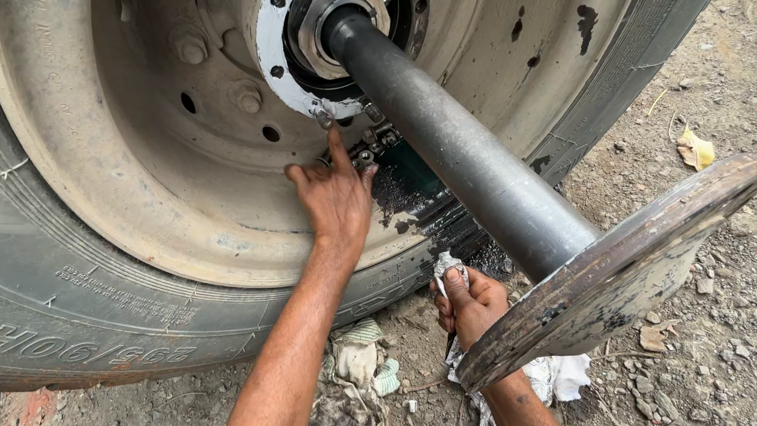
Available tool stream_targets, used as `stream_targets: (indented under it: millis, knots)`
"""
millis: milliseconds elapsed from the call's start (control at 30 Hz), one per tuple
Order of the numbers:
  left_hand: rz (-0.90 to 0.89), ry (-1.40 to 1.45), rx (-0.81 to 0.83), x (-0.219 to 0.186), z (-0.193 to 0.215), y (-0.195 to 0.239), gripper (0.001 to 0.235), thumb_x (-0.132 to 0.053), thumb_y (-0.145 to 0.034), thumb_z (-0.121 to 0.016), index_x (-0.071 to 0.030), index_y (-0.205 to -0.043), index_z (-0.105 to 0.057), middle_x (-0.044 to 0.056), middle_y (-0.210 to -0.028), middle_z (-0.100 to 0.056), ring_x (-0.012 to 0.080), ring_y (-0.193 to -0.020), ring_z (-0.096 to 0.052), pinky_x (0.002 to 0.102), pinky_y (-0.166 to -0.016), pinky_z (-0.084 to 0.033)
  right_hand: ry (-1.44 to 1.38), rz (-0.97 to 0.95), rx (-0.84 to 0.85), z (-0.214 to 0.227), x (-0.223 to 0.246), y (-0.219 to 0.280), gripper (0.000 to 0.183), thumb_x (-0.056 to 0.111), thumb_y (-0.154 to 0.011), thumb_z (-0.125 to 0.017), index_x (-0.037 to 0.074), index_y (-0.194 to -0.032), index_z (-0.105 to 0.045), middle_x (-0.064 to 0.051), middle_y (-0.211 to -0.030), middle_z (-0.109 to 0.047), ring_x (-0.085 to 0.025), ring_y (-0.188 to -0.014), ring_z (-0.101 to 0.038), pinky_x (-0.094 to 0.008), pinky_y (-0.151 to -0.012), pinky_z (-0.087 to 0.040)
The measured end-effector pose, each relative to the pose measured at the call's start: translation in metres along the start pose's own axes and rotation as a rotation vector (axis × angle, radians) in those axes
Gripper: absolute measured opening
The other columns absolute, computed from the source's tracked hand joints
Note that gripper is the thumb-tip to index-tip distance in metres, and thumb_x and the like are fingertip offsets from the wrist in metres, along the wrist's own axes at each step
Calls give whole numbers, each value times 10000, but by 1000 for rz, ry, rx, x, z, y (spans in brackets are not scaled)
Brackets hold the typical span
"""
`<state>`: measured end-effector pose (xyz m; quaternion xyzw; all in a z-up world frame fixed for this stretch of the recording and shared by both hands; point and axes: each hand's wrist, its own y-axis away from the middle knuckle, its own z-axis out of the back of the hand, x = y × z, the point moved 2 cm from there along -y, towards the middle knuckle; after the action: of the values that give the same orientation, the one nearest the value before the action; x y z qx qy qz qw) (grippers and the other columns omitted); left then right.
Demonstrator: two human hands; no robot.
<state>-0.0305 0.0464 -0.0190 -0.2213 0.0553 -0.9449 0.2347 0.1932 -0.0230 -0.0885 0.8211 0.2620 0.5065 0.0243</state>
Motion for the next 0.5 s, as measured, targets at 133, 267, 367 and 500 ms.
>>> stream_targets:
  millis: [133,267,367,500]
  knots:
    - [-5,48,-1,-6,-2,7,1061,-711,-1024,-460,83,-1615,-77,78,-676,-614,274,-790,-562,517,-932,-349,15,-3,5,-3,1,2,339,265,-1049,-552,-10,-884,-658,1,-582,-505,-81,-464,-412,-256,-428,-347]
    - [-41,8,-132,-7,2,8,1002,-723,-964,-429,-59,-1614,-54,155,-778,-645,303,-812,-589,533,-921,-346,32,-23,0,-4,1,4,339,265,-1050,-546,-10,-889,-662,1,-581,-504,-82,-464,-419,-257,-430,-351]
    - [-38,1,-87,-4,4,2,930,-711,-1005,-406,-168,-1659,-30,181,-871,-659,326,-870,-592,534,-951,-345,23,-23,7,-4,1,4,334,265,-1052,-543,-6,-896,-660,5,-585,-503,-79,-467,-414,-253,-432,-345]
    - [25,-121,-167,8,6,-7,911,-761,-965,-380,-251,-1631,-25,207,-943,-654,350,-897,-597,517,-959,-343,29,-14,1,-2,2,3,326,259,-1049,-544,-8,-903,-664,4,-586,-504,-80,-471,-418,-250,-437,-346]
